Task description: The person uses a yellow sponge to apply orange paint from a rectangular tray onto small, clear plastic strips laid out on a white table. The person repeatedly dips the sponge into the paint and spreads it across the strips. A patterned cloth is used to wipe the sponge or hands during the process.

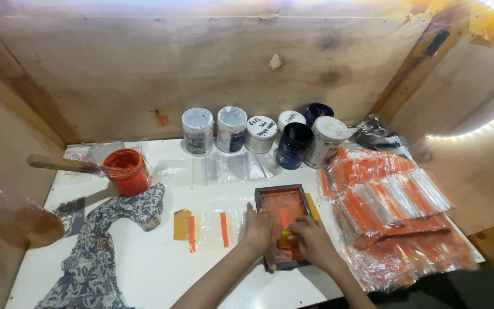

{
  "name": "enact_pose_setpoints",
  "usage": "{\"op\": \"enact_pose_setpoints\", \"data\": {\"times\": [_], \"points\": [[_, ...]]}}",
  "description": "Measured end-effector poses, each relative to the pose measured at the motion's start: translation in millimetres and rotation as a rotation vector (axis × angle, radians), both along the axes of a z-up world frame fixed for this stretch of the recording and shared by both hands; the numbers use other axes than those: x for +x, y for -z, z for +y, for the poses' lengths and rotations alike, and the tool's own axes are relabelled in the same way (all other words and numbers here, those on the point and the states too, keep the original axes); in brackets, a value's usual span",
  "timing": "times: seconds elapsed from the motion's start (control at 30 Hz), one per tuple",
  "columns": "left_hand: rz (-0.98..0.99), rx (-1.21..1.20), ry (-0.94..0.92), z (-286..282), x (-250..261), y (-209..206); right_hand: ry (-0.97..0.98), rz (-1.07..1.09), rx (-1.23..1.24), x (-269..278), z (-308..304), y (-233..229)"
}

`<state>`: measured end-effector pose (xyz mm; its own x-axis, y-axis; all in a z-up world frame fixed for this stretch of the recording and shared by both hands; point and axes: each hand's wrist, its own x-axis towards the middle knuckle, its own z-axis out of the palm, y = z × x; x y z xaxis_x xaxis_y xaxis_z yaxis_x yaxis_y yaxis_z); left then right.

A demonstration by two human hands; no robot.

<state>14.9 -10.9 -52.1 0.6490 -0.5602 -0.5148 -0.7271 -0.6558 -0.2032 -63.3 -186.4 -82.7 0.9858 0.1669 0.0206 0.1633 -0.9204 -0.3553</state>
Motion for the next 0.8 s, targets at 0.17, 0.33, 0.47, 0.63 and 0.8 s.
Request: {"op": "enact_pose_setpoints", "data": {"times": [0.17,0.33,0.47,0.63,0.8], "points": [[-0.024,-0.03,-0.033,-2,1,9,0.069,-0.168,0.02,78,-13,-7],[-0.011,0.009,-0.004,0,1,8,-0.017,-0.207,-0.149,102,-15,21],[-0.004,-0.034,-0.01,-2,5,18,0.021,-0.152,-0.019,68,-8,5],[-0.002,0.001,0.022,-2,2,3,-0.034,-0.109,-0.013,11,13,-19],[0.054,0.042,0.005,-2,2,1,-0.059,-0.142,-0.014,-35,25,-16]]}}
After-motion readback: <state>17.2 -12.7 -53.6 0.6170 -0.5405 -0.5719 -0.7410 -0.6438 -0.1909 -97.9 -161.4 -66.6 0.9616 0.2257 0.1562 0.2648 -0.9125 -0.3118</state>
